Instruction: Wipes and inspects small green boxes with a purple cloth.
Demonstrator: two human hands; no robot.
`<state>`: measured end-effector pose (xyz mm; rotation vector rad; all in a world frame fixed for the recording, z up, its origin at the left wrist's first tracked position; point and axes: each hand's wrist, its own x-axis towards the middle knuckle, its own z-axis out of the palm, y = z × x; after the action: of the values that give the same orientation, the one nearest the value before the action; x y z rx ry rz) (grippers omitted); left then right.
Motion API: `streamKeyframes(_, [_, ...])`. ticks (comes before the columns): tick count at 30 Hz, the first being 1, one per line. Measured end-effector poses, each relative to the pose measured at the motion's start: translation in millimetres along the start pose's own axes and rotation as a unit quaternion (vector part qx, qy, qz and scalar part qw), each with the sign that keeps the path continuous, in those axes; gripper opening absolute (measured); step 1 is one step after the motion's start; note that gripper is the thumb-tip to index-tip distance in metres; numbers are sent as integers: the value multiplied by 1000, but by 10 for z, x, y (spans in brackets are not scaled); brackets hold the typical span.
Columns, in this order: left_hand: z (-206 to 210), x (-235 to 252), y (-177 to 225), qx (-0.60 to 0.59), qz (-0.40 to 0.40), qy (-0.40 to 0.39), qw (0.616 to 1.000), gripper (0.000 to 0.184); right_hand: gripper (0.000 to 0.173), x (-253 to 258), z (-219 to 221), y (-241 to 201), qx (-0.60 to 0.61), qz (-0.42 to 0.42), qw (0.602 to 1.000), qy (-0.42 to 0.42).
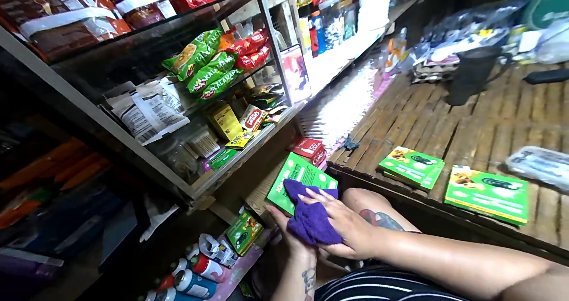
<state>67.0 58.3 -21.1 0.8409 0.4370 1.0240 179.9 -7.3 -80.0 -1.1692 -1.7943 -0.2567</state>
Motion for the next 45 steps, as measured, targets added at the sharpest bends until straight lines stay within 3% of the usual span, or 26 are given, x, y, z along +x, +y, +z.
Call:
streamKeyframes(6, [37,-24,-50,-99,-24,-105,989,71,46,119,-123,-31,-11,-23,1000,-18])
streamKeyframes(10, [52,-112,-112,-55,-12,-92,994,70,46,210,-217,-48,-41,-7,999,-15])
streamKeyframes(13, [12,-113,-247,-7,-18,-70,997,57,50,260,-320,34,-55,54,997,3])
streamKeyframes(18, [44,-87,-216,12,-23,-87,996,75,51,194,-355,364,-40,129,989,61])
streamKeyframes(22, [47,-23,-95,-16,25,-45,999,71,50,89,-282,411,-23,166,984,58])
streamKeyframes(27, [-26,124,45,-49,65,-23,996,72,56,-57,-18,257,18,78,996,48])
streamKeyframes(32, [-168,259,22,-89,143,-86,982,54,50,-26,91,15,48,-12,999,6])
streamKeyframes(34, [-128,161,65,-76,105,-111,985,52,49,10,72,-33,43,-36,998,5])
streamKeyframes(36, [97,-67,208,5,29,-36,999,59,50,52,12,-60,37,-52,998,7])
streamKeyframes(37, [154,-157,222,102,44,-36,993,55,51,72,-19,-63,36,-55,998,12])
streamKeyframes(38, [-10,-129,61,198,107,-108,968,50,51,94,-53,-64,32,-53,998,17])
streamKeyframes(39, [-85,-152,-59,219,99,-122,963,44,51,119,-95,-62,25,-44,999,20])
streamKeyframes(41, [43,-300,-134,179,-42,-31,982,31,50,160,-181,-24,15,-14,999,33])
streamKeyframes(42, [-30,-291,-217,143,-75,-38,986,31,50,178,-235,3,12,5,999,38])
streamKeyframes(45, [-85,-183,-379,75,-37,-93,992,43,59,160,-330,174,3,75,995,64])
